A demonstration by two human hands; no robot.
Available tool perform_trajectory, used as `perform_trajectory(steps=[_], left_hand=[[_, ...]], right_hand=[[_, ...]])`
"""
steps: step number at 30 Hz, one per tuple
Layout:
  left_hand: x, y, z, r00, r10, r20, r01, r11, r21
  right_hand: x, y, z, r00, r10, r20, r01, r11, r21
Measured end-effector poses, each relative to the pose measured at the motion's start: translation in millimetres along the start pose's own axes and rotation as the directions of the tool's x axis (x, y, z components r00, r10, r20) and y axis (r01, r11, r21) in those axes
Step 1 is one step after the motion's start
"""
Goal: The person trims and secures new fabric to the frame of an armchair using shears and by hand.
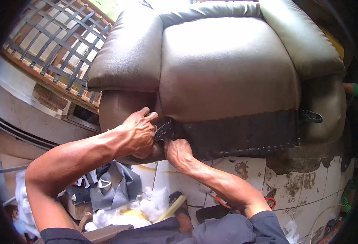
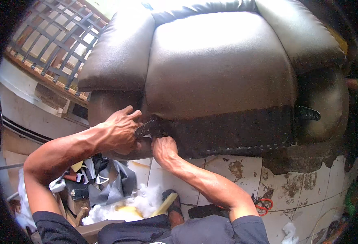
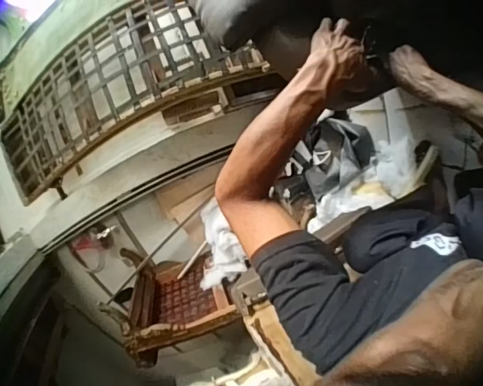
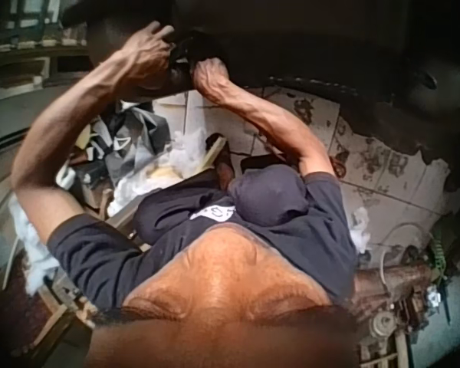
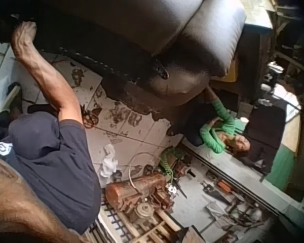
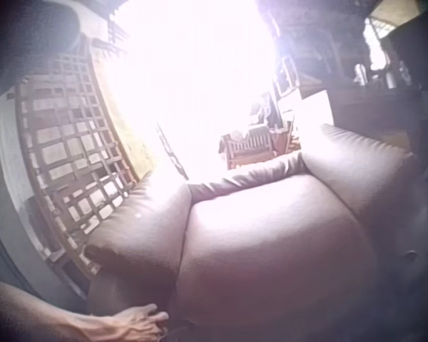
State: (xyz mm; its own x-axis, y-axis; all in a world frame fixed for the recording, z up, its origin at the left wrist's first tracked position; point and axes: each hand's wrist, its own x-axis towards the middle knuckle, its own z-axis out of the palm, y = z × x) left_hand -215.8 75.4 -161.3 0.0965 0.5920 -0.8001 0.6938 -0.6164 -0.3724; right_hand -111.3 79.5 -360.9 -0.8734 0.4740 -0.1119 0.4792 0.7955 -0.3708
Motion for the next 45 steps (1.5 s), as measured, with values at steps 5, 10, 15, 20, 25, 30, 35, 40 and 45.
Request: perform_trajectory(steps=[5, 10, 15, 20, 25, 30, 35, 40, 45], left_hand=[[-23.4, 12.3, -39.0, 0.979, -0.004, 0.204, 0.01, 0.999, -0.031], [-20.2, 27.5, -2.4, 0.998, -0.064, -0.02, 0.066, 0.978, 0.196], [-17.1, 32.8, 3.1, 0.996, -0.087, 0.007, 0.084, 0.981, 0.177], [-21.9, 43.2, 0.1, 0.992, -0.121, -0.035, 0.125, 0.976, 0.178], [-23.8, 77.6, 13.3, 0.973, -0.227, -0.043, 0.229, 0.934, 0.273], [-21.0, 85.6, 17.2, 0.959, -0.241, -0.15, 0.272, 0.929, 0.249], [-9.1, 84.5, 18.3, 0.917, -0.264, -0.298, 0.334, 0.918, 0.214], [-15.2, 81.9, 23.5, 0.935, -0.234, -0.268, 0.296, 0.929, 0.221], [-11.4, 86.9, 25.0, 0.919, -0.273, -0.284, 0.337, 0.918, 0.21]], right_hand=[[-5.5, -0.5, -10.9, 1.0, 0.001, 0.011, -0.002, 1.0, 0.002], [-14.0, 2.3, -19.3, 1.0, -0.003, -0.014, 0.004, 0.997, 0.077], [-22.1, -5.0, -24.0, 0.998, 0.056, -0.008, -0.055, 0.99, 0.128], [-27.3, 8.0, -21.2, 0.995, -0.006, 0.102, 0.001, 0.999, 0.051], [-60.1, 8.9, -31.5, 0.998, -0.06, 0.015, 0.059, 0.994, 0.091], [-77.8, 32.0, -44.0, 0.921, -0.091, -0.379, 0.181, 0.961, 0.209], [-49.8, 67.6, -117.9, 0.759, -0.136, -0.636, 0.177, 0.984, 0.0], [14.5, 71.5, -128.3, 0.746, -0.5, -0.441, 0.226, 0.812, -0.538], [17.7, 67.1, -133.4, 0.786, -0.498, -0.366, 0.279, 0.814, -0.509]])
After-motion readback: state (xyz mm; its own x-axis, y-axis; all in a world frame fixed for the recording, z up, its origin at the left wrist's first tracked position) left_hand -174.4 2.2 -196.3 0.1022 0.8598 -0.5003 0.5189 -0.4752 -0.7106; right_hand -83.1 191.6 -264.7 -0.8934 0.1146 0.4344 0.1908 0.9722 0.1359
